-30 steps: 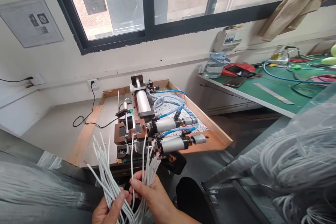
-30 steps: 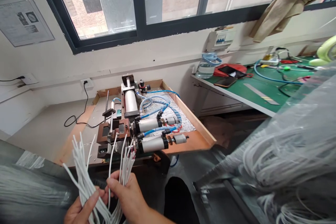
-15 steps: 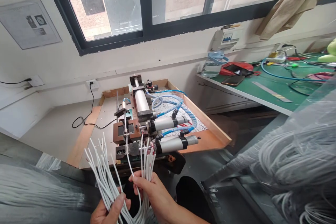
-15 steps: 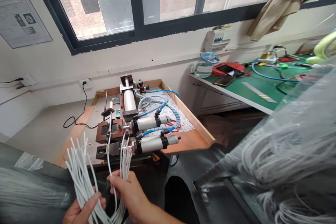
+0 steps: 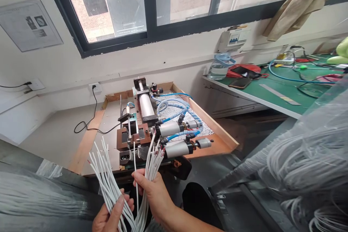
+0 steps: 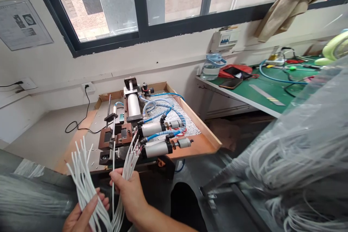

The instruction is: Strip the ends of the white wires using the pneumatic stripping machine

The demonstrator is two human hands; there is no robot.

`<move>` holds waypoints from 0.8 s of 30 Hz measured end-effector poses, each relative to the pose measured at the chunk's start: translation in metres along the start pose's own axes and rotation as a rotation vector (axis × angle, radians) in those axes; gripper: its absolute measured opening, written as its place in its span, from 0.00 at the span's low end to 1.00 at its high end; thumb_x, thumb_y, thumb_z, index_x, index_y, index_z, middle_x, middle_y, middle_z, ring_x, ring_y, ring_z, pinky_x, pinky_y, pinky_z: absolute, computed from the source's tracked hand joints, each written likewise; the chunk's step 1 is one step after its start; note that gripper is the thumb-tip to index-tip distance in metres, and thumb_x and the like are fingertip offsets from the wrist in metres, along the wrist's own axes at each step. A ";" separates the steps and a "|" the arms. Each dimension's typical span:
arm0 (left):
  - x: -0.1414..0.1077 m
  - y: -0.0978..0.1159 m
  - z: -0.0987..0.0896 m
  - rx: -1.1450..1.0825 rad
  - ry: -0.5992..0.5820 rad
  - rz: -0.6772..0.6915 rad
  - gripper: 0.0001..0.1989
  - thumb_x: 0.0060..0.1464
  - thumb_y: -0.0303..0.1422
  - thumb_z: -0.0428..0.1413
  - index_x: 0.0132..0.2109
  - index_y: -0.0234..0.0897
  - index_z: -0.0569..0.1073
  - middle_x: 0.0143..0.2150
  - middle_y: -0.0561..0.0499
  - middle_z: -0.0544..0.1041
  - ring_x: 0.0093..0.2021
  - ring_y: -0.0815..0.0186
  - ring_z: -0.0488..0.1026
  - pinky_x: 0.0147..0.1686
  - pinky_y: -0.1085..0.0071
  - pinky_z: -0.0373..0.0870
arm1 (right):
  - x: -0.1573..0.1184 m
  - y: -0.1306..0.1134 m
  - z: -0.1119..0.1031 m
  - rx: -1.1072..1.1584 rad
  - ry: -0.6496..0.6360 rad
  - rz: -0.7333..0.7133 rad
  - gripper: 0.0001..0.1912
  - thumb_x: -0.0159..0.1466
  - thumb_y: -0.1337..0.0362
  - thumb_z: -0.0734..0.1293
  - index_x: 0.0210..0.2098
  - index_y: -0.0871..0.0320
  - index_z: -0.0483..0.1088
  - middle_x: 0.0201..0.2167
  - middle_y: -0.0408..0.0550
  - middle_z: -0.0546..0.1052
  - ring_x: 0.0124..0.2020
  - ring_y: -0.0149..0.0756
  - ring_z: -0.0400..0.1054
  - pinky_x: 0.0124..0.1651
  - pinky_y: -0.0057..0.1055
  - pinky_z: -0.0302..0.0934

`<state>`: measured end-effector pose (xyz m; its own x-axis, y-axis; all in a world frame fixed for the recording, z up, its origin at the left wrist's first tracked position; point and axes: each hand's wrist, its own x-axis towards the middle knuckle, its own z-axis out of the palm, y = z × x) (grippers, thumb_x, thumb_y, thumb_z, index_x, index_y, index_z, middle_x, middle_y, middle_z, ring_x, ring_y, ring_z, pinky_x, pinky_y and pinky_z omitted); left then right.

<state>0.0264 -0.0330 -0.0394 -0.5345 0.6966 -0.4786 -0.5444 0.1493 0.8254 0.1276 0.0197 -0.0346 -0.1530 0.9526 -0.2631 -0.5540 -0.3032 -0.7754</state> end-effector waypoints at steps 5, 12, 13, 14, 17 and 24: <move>0.004 0.007 0.002 -0.018 0.033 -0.005 0.21 0.20 0.30 0.67 0.30 0.33 0.75 0.22 0.49 0.77 0.22 0.65 0.73 0.24 0.73 0.71 | 0.012 -0.004 0.011 0.144 0.074 0.108 0.11 0.44 0.62 0.70 0.19 0.64 0.68 0.12 0.39 0.64 0.14 0.22 0.51 0.19 0.22 0.44; 0.006 0.006 0.000 0.024 0.062 0.043 0.17 0.18 0.30 0.67 0.23 0.32 0.74 0.17 0.50 0.75 0.18 0.66 0.71 0.21 0.74 0.69 | 0.017 -0.007 0.015 0.234 0.107 0.242 0.12 0.43 0.62 0.70 0.21 0.66 0.68 0.11 0.39 0.63 0.13 0.21 0.51 0.17 0.21 0.44; 0.005 0.005 0.000 0.036 0.047 0.053 0.16 0.20 0.31 0.67 0.24 0.32 0.74 0.17 0.51 0.74 0.18 0.67 0.70 0.20 0.74 0.68 | 0.016 -0.007 0.014 0.243 0.088 0.260 0.13 0.43 0.61 0.70 0.21 0.66 0.68 0.12 0.39 0.63 0.13 0.21 0.52 0.17 0.20 0.45; 0.005 0.004 0.000 0.050 0.026 0.058 0.15 0.21 0.31 0.67 0.24 0.32 0.74 0.16 0.50 0.74 0.18 0.67 0.70 0.20 0.74 0.68 | 0.015 -0.007 0.014 0.249 0.049 0.272 0.13 0.43 0.61 0.71 0.22 0.66 0.69 0.12 0.38 0.63 0.14 0.20 0.52 0.17 0.20 0.46; 0.006 0.001 -0.001 0.069 -0.053 0.066 0.14 0.25 0.32 0.66 0.26 0.32 0.74 0.17 0.50 0.74 0.18 0.68 0.69 0.20 0.74 0.67 | 0.008 -0.006 0.013 0.209 -0.159 0.272 0.14 0.42 0.61 0.72 0.22 0.65 0.68 0.11 0.37 0.62 0.13 0.21 0.54 0.16 0.21 0.47; 0.004 0.001 0.004 0.061 -0.102 0.010 0.15 0.26 0.31 0.66 0.28 0.32 0.75 0.22 0.48 0.77 0.22 0.65 0.72 0.24 0.73 0.69 | -0.003 0.000 0.007 0.077 -0.112 0.109 0.16 0.44 0.56 0.71 0.23 0.62 0.66 0.13 0.39 0.65 0.13 0.24 0.55 0.16 0.23 0.50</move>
<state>0.0263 -0.0273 -0.0390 -0.4695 0.7655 -0.4399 -0.4973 0.1824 0.8482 0.1220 0.0171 -0.0294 -0.3035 0.9125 -0.2744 -0.5893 -0.4061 -0.6984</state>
